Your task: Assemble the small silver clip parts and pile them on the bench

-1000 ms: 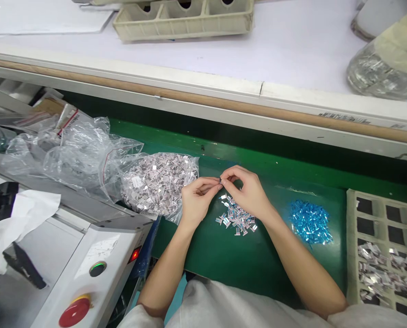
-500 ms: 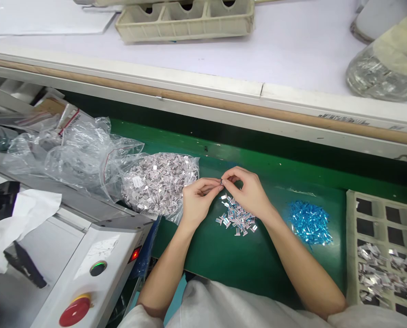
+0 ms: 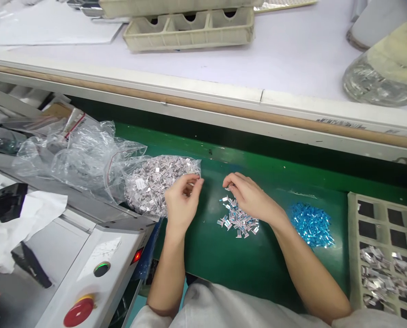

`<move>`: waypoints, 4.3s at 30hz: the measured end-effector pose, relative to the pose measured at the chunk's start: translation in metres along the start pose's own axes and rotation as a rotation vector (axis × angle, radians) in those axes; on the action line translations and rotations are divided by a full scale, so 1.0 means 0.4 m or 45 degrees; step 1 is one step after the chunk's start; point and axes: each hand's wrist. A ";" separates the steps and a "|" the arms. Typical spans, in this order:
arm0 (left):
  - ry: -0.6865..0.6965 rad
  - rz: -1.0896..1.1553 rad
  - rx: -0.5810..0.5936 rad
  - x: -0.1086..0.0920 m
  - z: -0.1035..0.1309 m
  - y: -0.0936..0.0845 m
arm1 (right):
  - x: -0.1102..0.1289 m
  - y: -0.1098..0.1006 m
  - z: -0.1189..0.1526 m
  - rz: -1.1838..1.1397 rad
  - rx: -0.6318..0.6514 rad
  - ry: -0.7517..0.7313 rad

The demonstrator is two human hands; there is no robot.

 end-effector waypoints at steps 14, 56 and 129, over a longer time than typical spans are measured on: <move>0.139 -0.719 0.083 0.052 -0.021 -0.020 | 0.005 0.050 -0.006 0.344 0.087 -0.088; -0.159 0.525 0.355 0.010 0.032 0.070 | 0.008 0.033 -0.028 -0.281 -0.272 -0.161; -0.061 0.314 0.036 0.016 -0.043 -0.013 | -0.096 0.043 -0.059 0.039 -0.797 0.122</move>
Point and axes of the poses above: each hand's wrist, its own z-axis away from the middle knuckle, its own y-axis out of the palm, x = y × z, and after that the axes turned 2 degrees about y, right-handed
